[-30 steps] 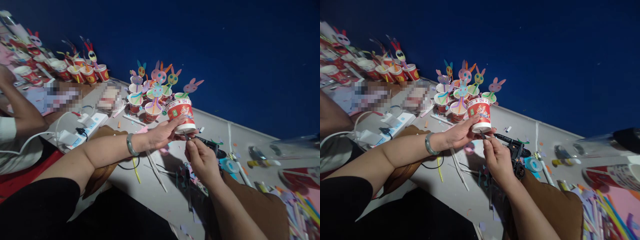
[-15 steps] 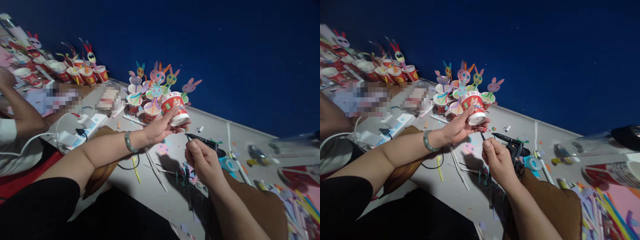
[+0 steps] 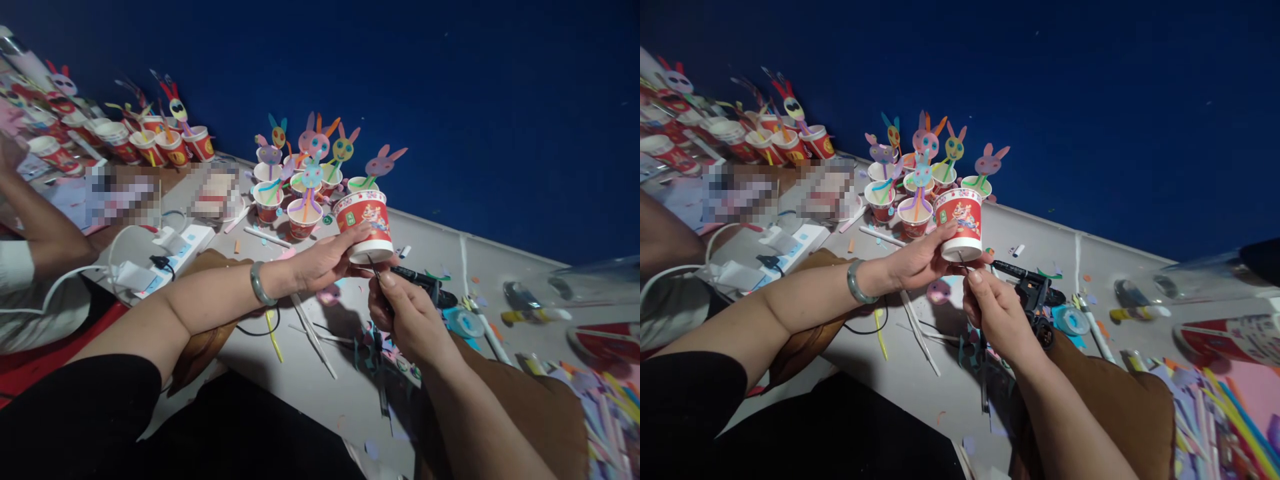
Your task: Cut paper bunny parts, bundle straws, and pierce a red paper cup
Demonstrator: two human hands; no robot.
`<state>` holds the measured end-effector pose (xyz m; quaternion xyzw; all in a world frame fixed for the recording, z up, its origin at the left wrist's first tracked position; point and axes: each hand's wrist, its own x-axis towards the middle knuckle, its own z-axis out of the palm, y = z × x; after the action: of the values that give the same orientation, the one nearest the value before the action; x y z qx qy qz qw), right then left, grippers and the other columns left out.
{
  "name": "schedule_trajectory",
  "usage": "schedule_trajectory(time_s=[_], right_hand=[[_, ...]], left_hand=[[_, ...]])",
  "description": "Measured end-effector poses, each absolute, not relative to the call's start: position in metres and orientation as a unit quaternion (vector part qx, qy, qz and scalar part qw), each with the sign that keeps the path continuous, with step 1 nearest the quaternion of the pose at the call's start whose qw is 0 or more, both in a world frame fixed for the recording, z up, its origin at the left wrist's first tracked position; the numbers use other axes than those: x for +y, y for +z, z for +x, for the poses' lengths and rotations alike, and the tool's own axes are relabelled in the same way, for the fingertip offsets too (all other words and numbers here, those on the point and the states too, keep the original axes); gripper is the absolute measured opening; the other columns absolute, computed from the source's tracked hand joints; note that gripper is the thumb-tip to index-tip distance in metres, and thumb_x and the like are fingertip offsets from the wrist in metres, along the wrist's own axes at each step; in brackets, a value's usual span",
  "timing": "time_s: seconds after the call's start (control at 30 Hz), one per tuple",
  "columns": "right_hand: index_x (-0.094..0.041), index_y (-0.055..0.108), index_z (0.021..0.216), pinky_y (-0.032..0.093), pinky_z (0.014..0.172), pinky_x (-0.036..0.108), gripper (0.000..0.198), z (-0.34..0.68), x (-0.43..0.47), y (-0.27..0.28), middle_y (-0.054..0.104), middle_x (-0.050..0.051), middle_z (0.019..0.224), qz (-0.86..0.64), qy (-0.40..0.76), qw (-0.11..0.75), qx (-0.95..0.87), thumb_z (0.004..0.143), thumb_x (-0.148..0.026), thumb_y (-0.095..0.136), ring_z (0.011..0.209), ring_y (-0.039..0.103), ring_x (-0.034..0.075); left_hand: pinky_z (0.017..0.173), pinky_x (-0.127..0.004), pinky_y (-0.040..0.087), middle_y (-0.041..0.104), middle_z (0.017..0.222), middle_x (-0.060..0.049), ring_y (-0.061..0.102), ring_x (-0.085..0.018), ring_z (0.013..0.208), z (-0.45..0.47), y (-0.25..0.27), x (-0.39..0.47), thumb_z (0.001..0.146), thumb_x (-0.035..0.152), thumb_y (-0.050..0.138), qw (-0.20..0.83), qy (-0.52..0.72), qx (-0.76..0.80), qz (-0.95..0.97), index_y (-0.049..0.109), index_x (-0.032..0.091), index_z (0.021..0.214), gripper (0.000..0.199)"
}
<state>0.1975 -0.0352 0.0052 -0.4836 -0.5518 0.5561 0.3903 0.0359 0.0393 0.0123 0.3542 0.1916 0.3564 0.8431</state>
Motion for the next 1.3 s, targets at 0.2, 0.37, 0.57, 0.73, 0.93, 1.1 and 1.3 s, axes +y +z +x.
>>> schedule_trajectory(time_s=[0.2,0.37,0.57,0.73,0.93,1.1,1.3], right_hand=[[-0.023,0.044,0.071,0.022,0.04,0.023,0.048,0.198,-0.035,0.005,0.038,-0.007,0.049,-0.49,0.557,0.389,-0.547,0.097,-0.064,0.047,0.042,0.028,0.008],[-0.023,0.044,0.069,0.022,0.039,0.024,0.049,0.197,-0.035,0.007,0.036,-0.007,0.049,-0.487,0.562,0.396,-0.539,0.095,-0.065,0.049,0.041,0.026,0.008],[-0.023,0.045,0.071,0.023,0.039,0.024,0.048,0.196,-0.035,0.009,0.037,-0.007,0.047,-0.483,0.567,0.394,-0.539,0.096,-0.064,0.049,0.041,0.027,0.008],[-0.023,0.045,0.071,0.023,0.039,0.024,0.048,0.195,-0.035,0.01,0.036,-0.007,0.046,-0.483,0.57,0.391,-0.538,0.095,-0.065,0.048,0.04,0.027,0.008],[-0.023,0.046,0.072,0.023,0.038,0.023,0.048,0.195,-0.035,0.01,0.035,-0.008,0.046,-0.473,0.581,0.397,-0.531,0.095,-0.065,0.049,0.039,0.025,0.008],[-0.023,0.045,0.07,0.025,0.039,0.024,0.048,0.194,-0.035,0.009,0.036,-0.007,0.047,-0.489,0.551,0.402,-0.544,0.096,-0.064,0.048,0.04,0.028,0.009],[-0.023,0.044,0.063,0.029,0.043,0.025,0.053,0.194,-0.035,0.013,0.041,-0.004,0.049,-0.513,0.454,0.4,-0.609,0.097,-0.063,0.047,0.045,0.035,0.01]], left_hand=[[0.094,-0.039,0.047,0.076,0.093,-0.01,0.069,-0.023,0.098,0.036,0.011,0.04,0.083,0.064,0.065,0.844,0.354,0.197,0.352,0.07,0.016,0.092,0.049],[0.099,-0.042,0.045,0.076,0.088,-0.009,0.069,-0.023,0.097,0.036,0.017,0.039,0.086,0.059,0.065,0.851,0.343,0.214,0.337,0.069,0.016,0.089,0.043],[0.1,-0.043,0.046,0.076,0.09,-0.01,0.068,-0.022,0.094,0.035,0.017,0.039,0.089,0.054,0.062,0.857,0.332,0.211,0.333,0.069,0.015,0.088,0.04],[0.101,-0.045,0.047,0.076,0.089,-0.012,0.069,-0.024,0.097,0.035,0.018,0.039,0.088,0.058,0.06,0.855,0.329,0.216,0.337,0.07,0.015,0.087,0.044],[0.1,-0.043,0.048,0.075,0.084,-0.01,0.069,-0.024,0.097,0.035,0.021,0.039,0.091,0.052,0.056,0.866,0.321,0.206,0.322,0.07,0.015,0.086,0.04],[0.102,-0.044,0.047,0.075,0.085,-0.01,0.069,-0.024,0.097,0.035,0.019,0.039,0.089,0.054,0.06,0.868,0.321,0.204,0.32,0.07,0.016,0.086,0.04],[0.1,-0.043,0.046,0.076,0.089,-0.01,0.069,-0.023,0.095,0.035,0.015,0.04,0.087,0.06,0.062,0.857,0.334,0.209,0.332,0.071,0.015,0.088,0.046]])
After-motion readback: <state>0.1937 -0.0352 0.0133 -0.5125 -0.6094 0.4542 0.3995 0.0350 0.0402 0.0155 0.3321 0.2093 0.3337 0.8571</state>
